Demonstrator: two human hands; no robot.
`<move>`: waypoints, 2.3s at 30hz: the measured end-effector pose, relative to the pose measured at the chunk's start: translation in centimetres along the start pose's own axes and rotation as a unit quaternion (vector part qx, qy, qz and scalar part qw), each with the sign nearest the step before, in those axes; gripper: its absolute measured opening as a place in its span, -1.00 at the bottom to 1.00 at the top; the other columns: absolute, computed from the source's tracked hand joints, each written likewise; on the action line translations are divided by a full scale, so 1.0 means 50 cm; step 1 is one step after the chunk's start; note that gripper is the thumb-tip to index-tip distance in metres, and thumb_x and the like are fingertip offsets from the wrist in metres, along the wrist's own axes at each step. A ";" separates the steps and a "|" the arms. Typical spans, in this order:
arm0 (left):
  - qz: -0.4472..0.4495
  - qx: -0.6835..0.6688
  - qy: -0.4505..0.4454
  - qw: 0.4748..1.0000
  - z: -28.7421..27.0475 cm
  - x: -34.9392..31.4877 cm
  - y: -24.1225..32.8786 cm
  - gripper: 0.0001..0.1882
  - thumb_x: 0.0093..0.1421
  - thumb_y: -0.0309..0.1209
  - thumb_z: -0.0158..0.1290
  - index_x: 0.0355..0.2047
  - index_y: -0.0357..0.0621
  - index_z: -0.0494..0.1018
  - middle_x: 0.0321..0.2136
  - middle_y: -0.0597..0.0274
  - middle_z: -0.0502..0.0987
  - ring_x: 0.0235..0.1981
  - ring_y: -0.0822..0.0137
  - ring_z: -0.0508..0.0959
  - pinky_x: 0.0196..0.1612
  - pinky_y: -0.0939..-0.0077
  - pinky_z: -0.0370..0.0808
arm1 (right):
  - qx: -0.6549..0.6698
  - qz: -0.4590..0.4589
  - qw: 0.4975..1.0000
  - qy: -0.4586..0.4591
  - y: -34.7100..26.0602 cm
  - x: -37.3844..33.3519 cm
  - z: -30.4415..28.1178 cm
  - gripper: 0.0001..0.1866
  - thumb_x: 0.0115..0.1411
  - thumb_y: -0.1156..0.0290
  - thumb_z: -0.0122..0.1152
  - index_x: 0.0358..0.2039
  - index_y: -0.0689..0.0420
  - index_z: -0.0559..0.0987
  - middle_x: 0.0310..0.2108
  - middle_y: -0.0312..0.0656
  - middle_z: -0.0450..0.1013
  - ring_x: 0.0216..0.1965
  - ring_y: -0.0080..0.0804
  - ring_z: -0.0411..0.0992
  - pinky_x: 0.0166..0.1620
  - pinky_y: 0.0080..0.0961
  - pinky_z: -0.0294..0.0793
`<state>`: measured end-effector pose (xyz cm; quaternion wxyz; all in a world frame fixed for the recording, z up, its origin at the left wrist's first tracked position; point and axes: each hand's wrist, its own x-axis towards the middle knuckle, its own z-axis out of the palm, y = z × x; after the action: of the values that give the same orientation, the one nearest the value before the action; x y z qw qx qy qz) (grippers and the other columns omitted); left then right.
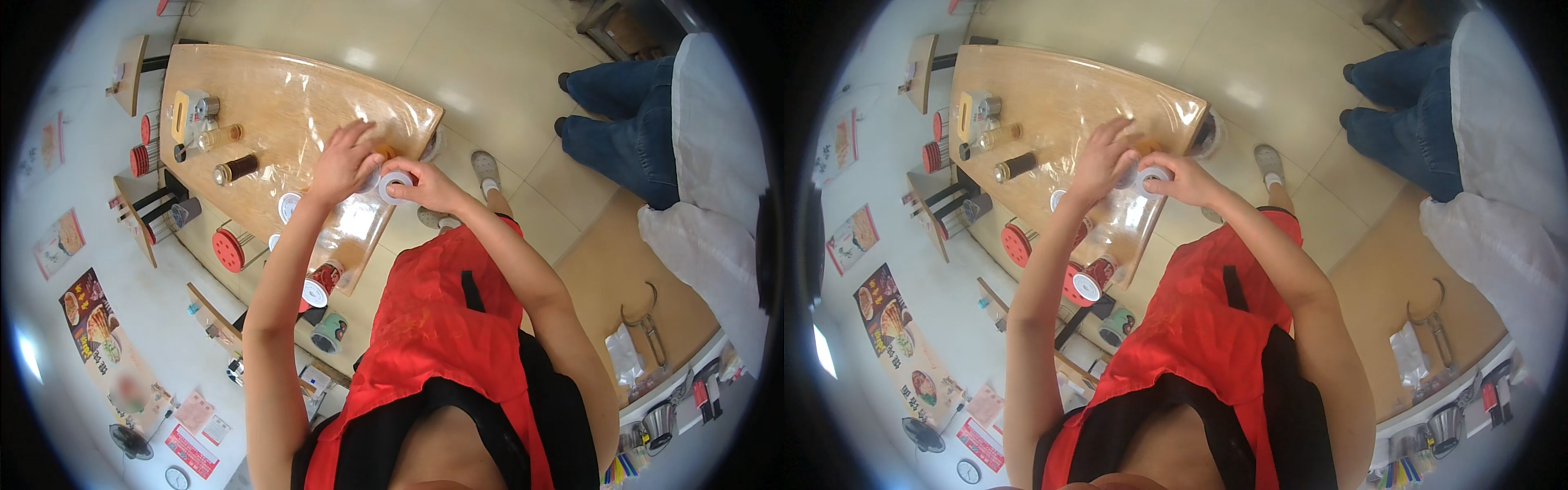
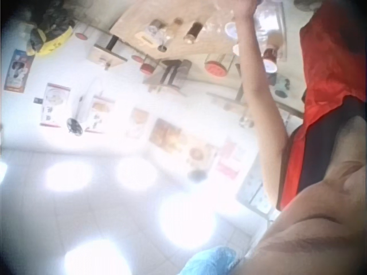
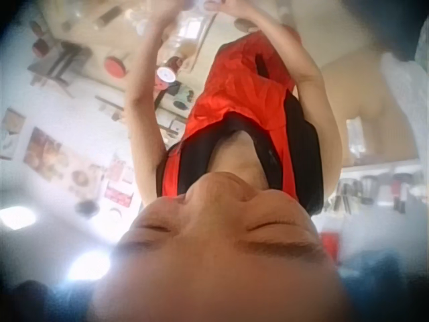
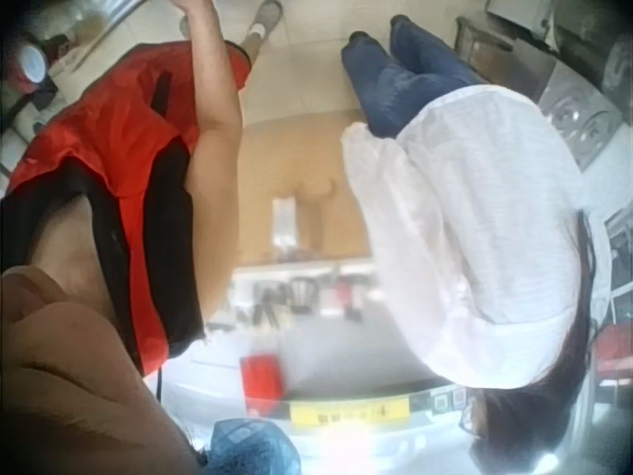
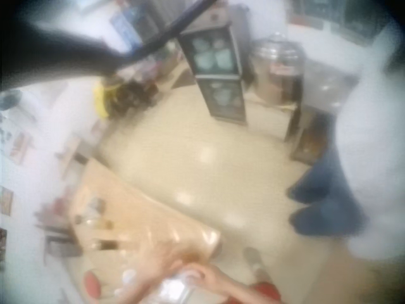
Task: The person scoops a brown liquid with solids from a pot into paper cups using a ladle, moves the cups to a table, and secures lids onto each cup by hand.
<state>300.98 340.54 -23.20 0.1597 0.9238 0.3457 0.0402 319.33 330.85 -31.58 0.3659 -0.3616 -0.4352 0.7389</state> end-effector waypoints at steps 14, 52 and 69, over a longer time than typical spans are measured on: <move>-0.607 -0.562 0.089 0.555 0.066 -0.056 0.021 -0.39 0.42 0.07 -0.33 -0.02 -0.29 0.38 -0.10 0.01 0.49 -0.08 0.15 0.53 -0.09 0.29 0.48 | 0.049 -0.038 0.970 0.237 0.029 -0.044 0.105 -0.64 0.24 0.40 0.22 -0.04 0.09 0.28 -0.29 -0.33 0.37 -0.28 -0.64 0.35 -0.21 -0.61 0.39; -0.011 0.082 0.051 0.995 0.068 -0.030 0.054 -0.72 0.12 -0.17 0.06 -0.13 0.18 0.50 0.02 0.35 0.45 0.17 0.15 0.35 0.16 -0.01 0.24 | 0.131 0.080 0.979 0.135 -0.052 -0.013 -0.057 -0.72 0.31 0.26 0.11 -0.06 0.09 0.36 -0.30 -0.31 0.46 -0.35 -0.56 0.47 -0.39 -0.61 0.47; -0.206 0.065 0.034 0.976 0.053 -0.011 0.112 -0.50 -0.10 -0.21 0.29 -0.11 0.09 0.46 0.20 0.09 0.27 0.23 -0.09 0.19 0.08 -0.06 0.26 | 0.128 0.024 0.974 0.185 -0.060 -0.130 0.026 -0.74 0.27 0.45 0.08 -0.04 0.12 0.35 -0.26 -0.29 0.43 -0.32 -0.63 0.43 -0.38 -0.67 0.47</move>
<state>304.54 335.52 -23.86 0.0925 0.8393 0.5355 0.0153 321.96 325.85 -27.01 0.4654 -0.4529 -0.2530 0.7171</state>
